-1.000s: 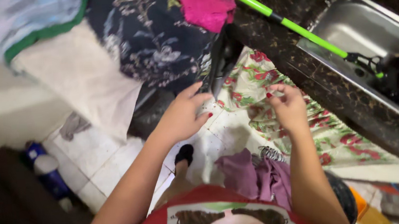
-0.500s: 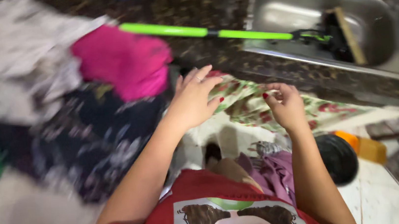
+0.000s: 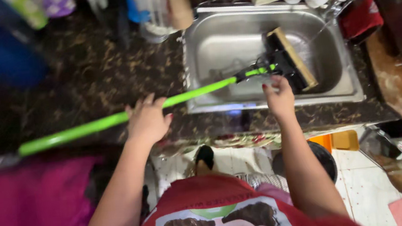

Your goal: The person cleans a squeegee in a sink, wipes the tiled floor, organizes shoes under a table, and places a welcome mat.

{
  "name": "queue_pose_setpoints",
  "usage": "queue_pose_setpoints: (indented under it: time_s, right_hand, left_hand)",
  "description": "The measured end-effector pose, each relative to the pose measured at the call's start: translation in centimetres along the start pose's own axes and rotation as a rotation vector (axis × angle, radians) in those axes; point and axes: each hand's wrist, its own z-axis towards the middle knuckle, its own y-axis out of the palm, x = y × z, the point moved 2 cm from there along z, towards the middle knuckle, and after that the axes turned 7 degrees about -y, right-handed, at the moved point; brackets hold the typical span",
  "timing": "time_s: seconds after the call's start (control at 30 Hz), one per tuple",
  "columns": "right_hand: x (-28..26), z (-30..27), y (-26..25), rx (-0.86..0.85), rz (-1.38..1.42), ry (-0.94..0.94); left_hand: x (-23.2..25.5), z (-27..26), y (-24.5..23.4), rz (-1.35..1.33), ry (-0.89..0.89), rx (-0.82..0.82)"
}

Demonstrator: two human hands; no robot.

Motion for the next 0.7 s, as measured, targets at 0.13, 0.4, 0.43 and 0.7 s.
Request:
queue_pose_setpoints:
  time_s: [0.13, 0.4, 0.43, 0.7]
  right_hand:
    - [7.5, 9.0, 4.2, 0.111, -0.161, 0.058]
    - [11.5, 13.7, 8.4, -0.276, -0.323, 0.183]
    - [11.3, 13.4, 8.5, -0.277, -0.319, 0.199]
    - [5.4, 11.5, 5.0, -0.063, -0.36, 0.321]
  left_hand:
    - [0.9, 4.0, 2.9, -0.048, -0.06, -0.13]
    - [1.0, 7.1, 5.0, 0.083, 0.061, -0.268]
    - [0.4, 7.2, 5.0, 0.093, 0.066, -0.279]
    - [-0.9, 10.1, 5.4, 0.071, 0.062, -0.456]
